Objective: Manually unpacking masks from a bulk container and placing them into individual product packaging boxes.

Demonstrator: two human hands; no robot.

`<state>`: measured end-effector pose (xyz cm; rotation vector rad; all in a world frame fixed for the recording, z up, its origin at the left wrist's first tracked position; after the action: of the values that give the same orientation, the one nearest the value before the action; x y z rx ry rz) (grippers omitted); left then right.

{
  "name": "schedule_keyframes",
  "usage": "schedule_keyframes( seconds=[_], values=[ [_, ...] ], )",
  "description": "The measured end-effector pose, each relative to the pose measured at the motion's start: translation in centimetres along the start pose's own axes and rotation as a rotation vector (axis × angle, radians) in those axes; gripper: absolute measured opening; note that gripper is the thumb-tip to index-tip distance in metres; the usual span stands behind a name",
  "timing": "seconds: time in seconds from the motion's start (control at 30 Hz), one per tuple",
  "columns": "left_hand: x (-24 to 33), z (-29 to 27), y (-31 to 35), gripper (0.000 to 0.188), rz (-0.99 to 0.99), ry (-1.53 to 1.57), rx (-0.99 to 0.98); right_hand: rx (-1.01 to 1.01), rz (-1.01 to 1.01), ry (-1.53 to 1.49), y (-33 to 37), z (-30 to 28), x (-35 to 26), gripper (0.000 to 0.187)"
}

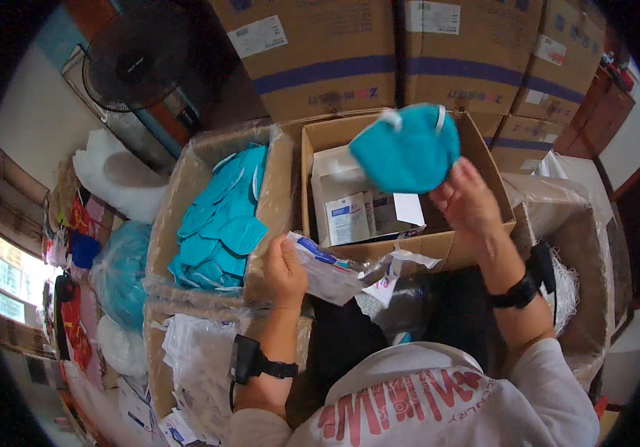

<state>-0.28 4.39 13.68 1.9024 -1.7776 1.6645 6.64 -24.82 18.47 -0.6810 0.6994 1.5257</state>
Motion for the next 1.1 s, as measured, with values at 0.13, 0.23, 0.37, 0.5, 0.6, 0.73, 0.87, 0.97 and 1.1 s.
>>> schedule_keyframes(
  seconds=[0.13,0.23,0.37,0.5,0.6,0.73,0.87,0.97,1.1],
  values=[
    [0.2,-0.9,0.1,0.027,0.204,0.118,0.165,-0.132,-0.009,0.069,-0.3,2.5,-3.4,0.024],
    [1.2,-1.5,-0.3,0.027,0.211,0.143,0.117,-0.383,0.138,0.505,0.2,2.9,-2.8,0.027],
    [2.8,-1.6,-0.6,0.029,0.299,0.2,0.103,-0.842,-0.224,1.194,3.7,8.0,2.6,0.026],
    [2.4,-1.3,0.0,0.024,0.243,0.195,0.029,-0.878,-0.351,1.461,4.7,8.6,5.3,0.016],
    [1.5,-1.2,0.3,0.02,0.155,0.198,0.014,-0.795,-0.453,1.44,4.8,8.7,5.7,0.018],
    [3.1,-1.3,0.1,0.017,0.2,0.101,0.001,-0.802,-0.572,1.449,5.0,8.6,6.1,0.014],
    [2.7,-0.5,0.7,0.014,0.219,0.098,-0.009,-0.866,-0.507,1.57,4.8,7.8,7.0,0.015],
    [3.3,0.2,0.9,0.012,0.246,0.097,-0.022,-0.861,-0.425,1.582,4.8,7.5,7.1,0.024],
    [4.0,0.4,0.9,0.01,0.311,0.053,-0.084,-0.899,-0.186,1.565,5.1,7.7,7.4,0.024]
  ],
)
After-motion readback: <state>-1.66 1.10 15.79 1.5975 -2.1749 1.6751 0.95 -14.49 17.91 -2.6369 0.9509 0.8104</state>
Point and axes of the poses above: each hand's wrist, its own y-axis away from the middle knuckle, its own z-axis out of the palm, x = y × z, the point moved 4 cm from there along -y, towards the middle knuckle, and after that the axes turned 3 degrees about x, right-handed, at the moved point
